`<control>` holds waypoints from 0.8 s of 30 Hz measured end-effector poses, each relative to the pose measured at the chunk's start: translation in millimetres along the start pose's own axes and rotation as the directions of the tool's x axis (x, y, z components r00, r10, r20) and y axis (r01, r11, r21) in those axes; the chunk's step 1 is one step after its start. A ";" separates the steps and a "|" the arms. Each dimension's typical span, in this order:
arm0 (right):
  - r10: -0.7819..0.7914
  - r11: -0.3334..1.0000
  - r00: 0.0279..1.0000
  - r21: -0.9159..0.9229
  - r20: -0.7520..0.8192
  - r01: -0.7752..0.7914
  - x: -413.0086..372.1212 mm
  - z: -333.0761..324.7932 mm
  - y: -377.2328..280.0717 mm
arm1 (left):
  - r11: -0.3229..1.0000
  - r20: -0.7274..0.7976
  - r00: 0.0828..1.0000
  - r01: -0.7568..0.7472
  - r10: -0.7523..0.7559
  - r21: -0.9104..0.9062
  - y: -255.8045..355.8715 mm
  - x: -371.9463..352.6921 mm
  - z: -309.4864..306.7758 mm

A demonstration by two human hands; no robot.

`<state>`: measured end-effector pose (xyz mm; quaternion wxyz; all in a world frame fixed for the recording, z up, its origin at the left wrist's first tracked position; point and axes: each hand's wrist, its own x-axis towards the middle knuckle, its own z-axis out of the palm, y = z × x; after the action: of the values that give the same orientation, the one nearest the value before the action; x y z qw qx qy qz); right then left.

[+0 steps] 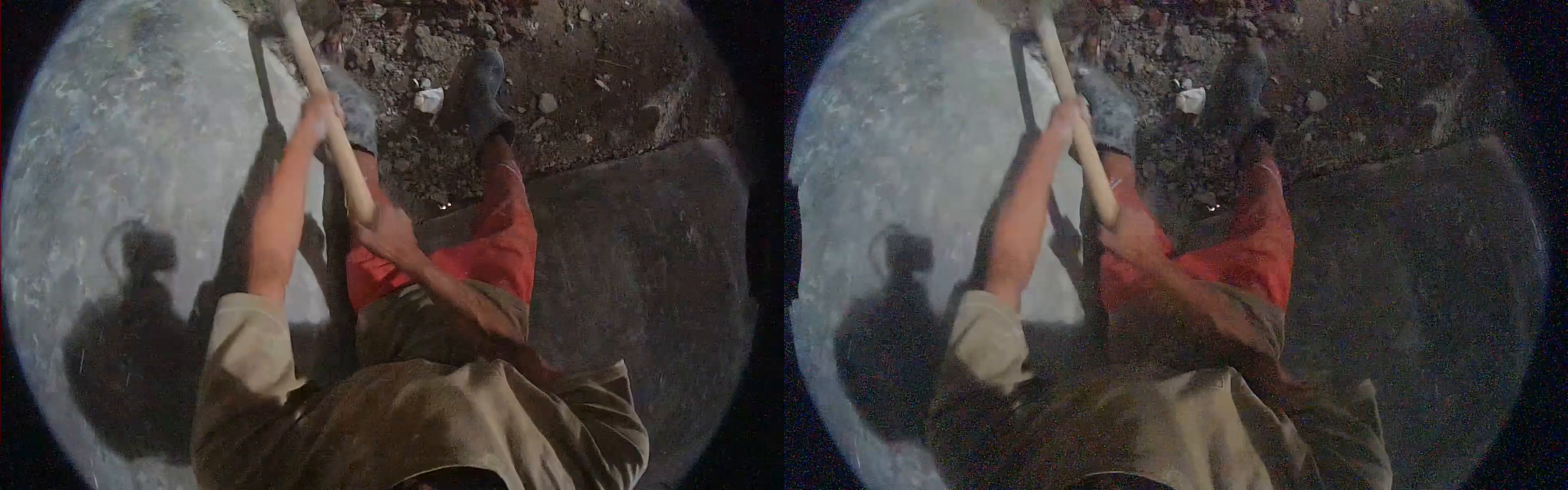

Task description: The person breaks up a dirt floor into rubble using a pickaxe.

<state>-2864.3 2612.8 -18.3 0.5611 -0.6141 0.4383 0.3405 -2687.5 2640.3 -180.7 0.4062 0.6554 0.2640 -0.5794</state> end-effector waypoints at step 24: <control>-0.021 0.951 0.992 -0.308 -0.122 -0.018 -165.1 -218.0 218.3 | 0.826 0.247 0.955 0.270 -0.164 -0.495 -74.7 -86.5 273.7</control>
<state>-3144.6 2426.3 76.8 0.4300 -0.7146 0.4132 0.3657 -2914.1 2461.2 -113.1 0.5242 0.4259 0.4437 -0.5890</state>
